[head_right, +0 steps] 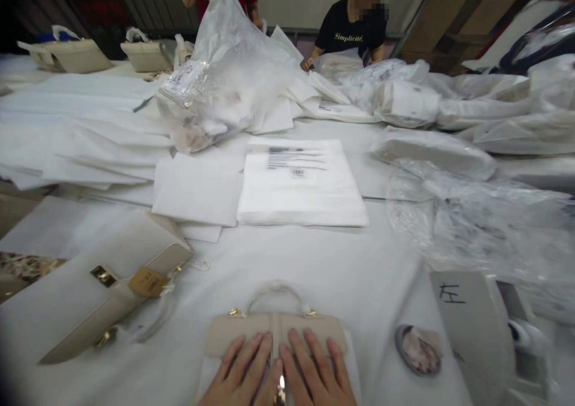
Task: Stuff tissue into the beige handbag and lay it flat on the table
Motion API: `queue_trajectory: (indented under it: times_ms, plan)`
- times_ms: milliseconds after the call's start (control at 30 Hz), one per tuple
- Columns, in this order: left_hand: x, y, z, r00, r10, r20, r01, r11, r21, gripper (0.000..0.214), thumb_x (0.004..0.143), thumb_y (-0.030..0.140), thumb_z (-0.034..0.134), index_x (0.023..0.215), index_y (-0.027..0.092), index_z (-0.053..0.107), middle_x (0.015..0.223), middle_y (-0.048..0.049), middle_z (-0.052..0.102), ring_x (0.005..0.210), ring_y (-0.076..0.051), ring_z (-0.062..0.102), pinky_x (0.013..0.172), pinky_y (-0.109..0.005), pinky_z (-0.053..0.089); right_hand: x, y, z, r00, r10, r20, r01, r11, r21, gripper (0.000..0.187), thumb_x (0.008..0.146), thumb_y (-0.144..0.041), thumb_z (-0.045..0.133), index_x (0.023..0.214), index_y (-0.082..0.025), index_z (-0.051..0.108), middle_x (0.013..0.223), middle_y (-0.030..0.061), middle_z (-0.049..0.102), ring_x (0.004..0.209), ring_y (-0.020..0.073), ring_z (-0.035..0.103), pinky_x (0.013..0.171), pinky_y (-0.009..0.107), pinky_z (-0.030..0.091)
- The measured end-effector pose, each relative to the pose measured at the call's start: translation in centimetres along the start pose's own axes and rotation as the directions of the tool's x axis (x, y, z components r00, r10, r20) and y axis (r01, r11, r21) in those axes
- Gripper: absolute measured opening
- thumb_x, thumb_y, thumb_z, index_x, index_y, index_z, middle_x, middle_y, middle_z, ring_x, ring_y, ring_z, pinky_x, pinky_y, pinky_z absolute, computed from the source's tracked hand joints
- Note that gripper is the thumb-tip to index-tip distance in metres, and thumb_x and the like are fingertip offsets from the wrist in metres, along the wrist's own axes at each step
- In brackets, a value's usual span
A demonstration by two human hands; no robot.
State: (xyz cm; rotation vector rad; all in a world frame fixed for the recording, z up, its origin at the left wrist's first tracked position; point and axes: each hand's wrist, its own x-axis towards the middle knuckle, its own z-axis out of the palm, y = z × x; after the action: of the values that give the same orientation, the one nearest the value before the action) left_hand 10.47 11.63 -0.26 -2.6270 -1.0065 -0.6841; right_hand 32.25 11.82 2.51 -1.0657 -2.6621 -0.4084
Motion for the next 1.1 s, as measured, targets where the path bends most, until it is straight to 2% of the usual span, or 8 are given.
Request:
queue_trajectory:
  times_ms: [133, 300, 433, 600, 733, 933, 1033, 1100]
  plan:
    - [0.2, 0.3, -1.3, 0.984, -0.04, 0.174, 0.055, 0.995, -0.081, 0.059, 0.09, 0.046, 0.046, 0.14, 0.014, 0.041, 0.132, -0.0171, 0.062, 0.12, -0.032, 0.058, 0.096, -0.046, 0.051, 0.3, -0.6, -1.0, 0.999, 0.039, 0.014, -0.039, 0.999, 0.009, 0.055, 0.081, -0.042, 0.053, 0.126, -0.011, 0.058, 0.132, 0.0146, 0.061, 0.127, 0.035, 0.044, 0.109, 0.052, 0.022]
    - [1.3, -0.4, -4.9, 0.855, 0.005, 0.519, 0.204, 0.917, -0.343, 0.08, 0.092, 0.062, 0.03, 0.151, 0.012, 0.009, 0.155, -0.0226, 0.028, 0.141, -0.04, 0.031, 0.111, -0.061, 0.037, 0.1, -1.5, -1.7, 0.996, 0.081, 0.028, -0.08, 0.997, -0.017, 0.063, 0.085, -0.043, 0.054, 0.139, -0.011, 0.046, 0.143, 0.0125, 0.05, 0.133, 0.0339, 0.039, 0.105, 0.051, 0.025]
    - [1.5, 0.2, -6.0, 0.819, -0.019, 0.574, 0.274, 0.891, -0.361, 0.075, 0.094, 0.057, 0.027, 0.151, 0.015, 0.002, 0.159, -0.0202, 0.016, 0.147, -0.038, 0.014, 0.118, -0.064, 0.022, -0.2, -1.9, -1.9, 0.989, 0.144, 0.013, -0.144, 0.99, 0.006, 0.059, 0.092, -0.046, 0.047, 0.141, -0.015, 0.043, 0.144, 0.0078, 0.05, 0.131, 0.0308, 0.044, 0.105, 0.05, 0.027]
    - [-0.1, 2.1, -5.7, 0.836, -0.085, 0.541, 0.259, 0.932, -0.254, 0.09, 0.088, 0.068, 0.035, 0.15, 0.011, 0.003, 0.157, -0.0256, 0.016, 0.146, -0.04, 0.012, 0.117, -0.064, 0.024, -0.7, -2.1, -2.1, 0.975, 0.197, 0.107, -0.208, 0.971, 0.116, 0.055, 0.096, -0.049, 0.042, 0.143, -0.02, 0.042, 0.146, 0.0053, 0.048, 0.131, 0.0313, 0.046, 0.104, 0.053, 0.034]
    - [-1.2, 3.2, -4.6, 0.86, -0.134, 0.492, 0.239, 0.958, -0.157, 0.102, 0.081, 0.072, 0.047, 0.15, 0.007, 0.008, 0.155, -0.0291, 0.02, 0.144, -0.043, 0.018, 0.113, -0.063, 0.034, -0.8, -1.9, -1.7, 0.967, 0.206, 0.148, -0.228, 0.962, 0.153, 0.057, 0.096, -0.052, 0.041, 0.144, -0.021, 0.04, 0.148, 0.0058, 0.044, 0.134, 0.0329, 0.043, 0.105, 0.055, 0.035]
    - [-0.5, 3.0, -3.8, 0.918, -0.151, 0.366, 0.157, 0.988, 0.013, 0.106, 0.068, 0.077, 0.06, 0.14, 0.004, 0.034, 0.142, -0.0276, 0.047, 0.131, -0.041, 0.047, 0.103, -0.056, 0.05, -0.4, -1.2, -1.2, 0.973, 0.203, 0.113, -0.217, 0.969, 0.12, 0.056, 0.095, -0.054, 0.041, 0.142, -0.023, 0.043, 0.145, 0.0041, 0.048, 0.13, 0.0309, 0.048, 0.102, 0.052, 0.037]
    - [-0.1, 2.6, -1.8, 0.991, -0.135, -0.001, 0.134, 0.98, 0.146, 0.059, 0.084, 0.053, 0.057, 0.125, 0.011, 0.053, 0.12, -0.0165, 0.069, 0.109, -0.031, 0.066, 0.087, -0.042, 0.06, -0.7, -0.1, 0.1, 0.989, 0.117, -0.088, -0.117, 0.993, 0.003, 0.055, 0.092, -0.053, 0.046, 0.137, -0.022, 0.049, 0.137, 0.0041, 0.057, 0.12, 0.0284, 0.057, 0.096, 0.045, 0.04]
    - [0.2, 2.4, 0.7, 0.928, -0.118, -0.353, 0.201, 0.957, 0.208, 0.025, 0.091, 0.028, 0.047, 0.107, 0.018, 0.064, 0.098, -0.0088, 0.077, 0.09, -0.024, 0.073, 0.073, -0.033, 0.06, -1.0, 0.6, 1.8, 0.971, 0.003, -0.24, -0.027, 0.995, -0.095, 0.052, 0.089, -0.052, 0.049, 0.132, -0.023, 0.055, 0.128, 0.0036, 0.064, 0.108, 0.026, 0.064, 0.087, 0.04, 0.042]
